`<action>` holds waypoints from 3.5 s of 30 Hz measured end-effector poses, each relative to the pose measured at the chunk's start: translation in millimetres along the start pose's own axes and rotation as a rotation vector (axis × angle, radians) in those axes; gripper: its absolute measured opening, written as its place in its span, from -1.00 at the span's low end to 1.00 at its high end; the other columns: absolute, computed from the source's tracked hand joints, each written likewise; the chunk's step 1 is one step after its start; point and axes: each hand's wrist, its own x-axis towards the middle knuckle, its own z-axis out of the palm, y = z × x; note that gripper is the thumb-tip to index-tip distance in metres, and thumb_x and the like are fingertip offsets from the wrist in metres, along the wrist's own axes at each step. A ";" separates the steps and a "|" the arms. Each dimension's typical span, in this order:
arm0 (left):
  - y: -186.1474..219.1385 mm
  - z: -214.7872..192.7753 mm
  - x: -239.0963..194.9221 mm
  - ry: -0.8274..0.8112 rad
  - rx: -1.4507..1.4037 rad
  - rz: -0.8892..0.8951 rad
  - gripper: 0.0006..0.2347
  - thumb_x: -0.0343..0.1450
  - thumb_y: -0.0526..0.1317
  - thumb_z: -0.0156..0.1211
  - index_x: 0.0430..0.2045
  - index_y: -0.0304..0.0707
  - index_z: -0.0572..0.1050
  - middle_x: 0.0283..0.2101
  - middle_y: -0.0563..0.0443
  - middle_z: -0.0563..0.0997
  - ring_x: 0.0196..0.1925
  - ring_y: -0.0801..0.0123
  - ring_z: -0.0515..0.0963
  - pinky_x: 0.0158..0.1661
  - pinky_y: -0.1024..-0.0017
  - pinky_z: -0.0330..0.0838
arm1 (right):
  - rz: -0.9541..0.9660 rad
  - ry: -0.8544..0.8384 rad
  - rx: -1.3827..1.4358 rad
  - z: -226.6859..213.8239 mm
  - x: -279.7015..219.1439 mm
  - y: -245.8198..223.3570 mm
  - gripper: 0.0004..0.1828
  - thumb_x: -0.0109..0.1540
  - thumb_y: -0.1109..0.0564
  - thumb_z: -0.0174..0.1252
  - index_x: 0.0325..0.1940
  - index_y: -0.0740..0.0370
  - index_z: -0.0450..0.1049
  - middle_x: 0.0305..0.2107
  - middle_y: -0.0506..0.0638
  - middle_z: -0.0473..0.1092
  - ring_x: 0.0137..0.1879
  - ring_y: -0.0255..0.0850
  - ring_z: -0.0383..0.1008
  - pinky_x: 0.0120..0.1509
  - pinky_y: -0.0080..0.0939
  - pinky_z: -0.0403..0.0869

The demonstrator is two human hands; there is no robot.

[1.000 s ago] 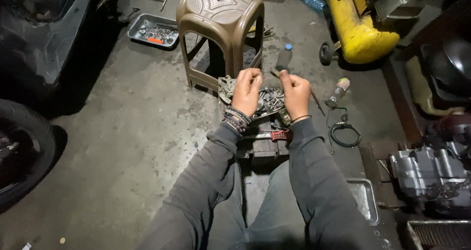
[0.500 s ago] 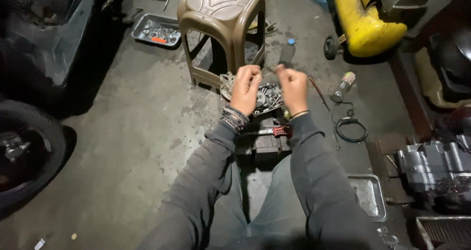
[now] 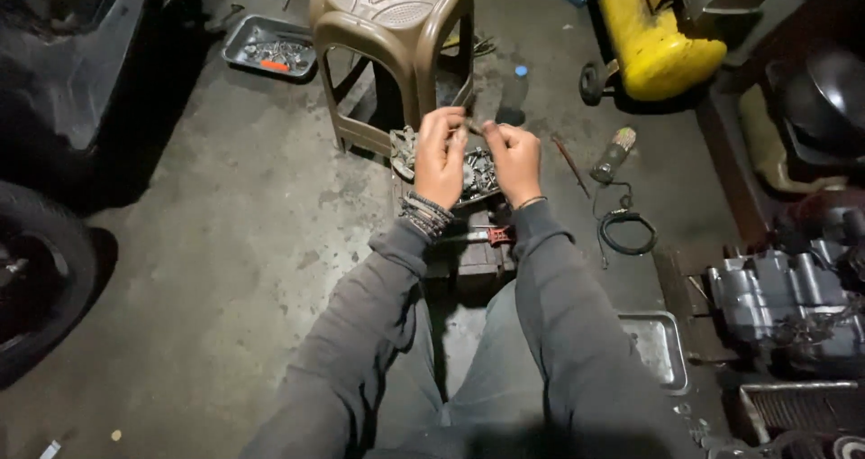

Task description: Cleaning and assembling small motorcycle engine components using a brush and hands.

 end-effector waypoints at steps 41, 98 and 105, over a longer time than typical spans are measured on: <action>-41.9 -0.3 -11.4 -0.092 0.043 -0.132 -0.92 0.53 -0.29 0.10 -0.27 -0.31 0.51 -0.05 -0.24 0.51 0.10 -0.18 0.53 0.10 0.11 0.44 | 0.098 -0.028 0.017 -9.0 4.7 -6.0 -0.35 0.42 -0.11 0.18 -0.71 0.04 0.17 -0.73 -0.31 0.09 -0.42 -0.40 0.17 -0.28 -0.32 0.21; -36.1 -20.6 2.0 -0.097 0.038 -0.130 -0.93 0.55 -0.32 0.07 -0.23 -0.29 0.51 -0.11 -0.26 0.52 0.03 -0.19 0.53 0.05 0.10 0.44 | 0.199 -0.176 -0.026 3.3 7.2 1.1 -0.29 0.38 -0.24 0.16 -0.76 -0.02 0.07 -0.81 -0.27 0.04 -0.55 -0.38 0.08 -0.32 -0.34 0.16; -71.0 -16.3 -12.4 -0.156 0.123 -0.257 -0.92 0.53 -0.25 0.11 -0.24 -0.21 0.53 -0.16 -0.16 0.51 -0.03 -0.07 0.55 0.02 0.14 0.46 | 0.231 -0.120 0.032 -2.3 8.8 -1.6 -0.30 0.42 -0.17 0.13 -0.75 -0.05 0.04 -0.79 -0.32 -0.01 -0.53 -0.44 0.03 -0.30 -0.41 0.16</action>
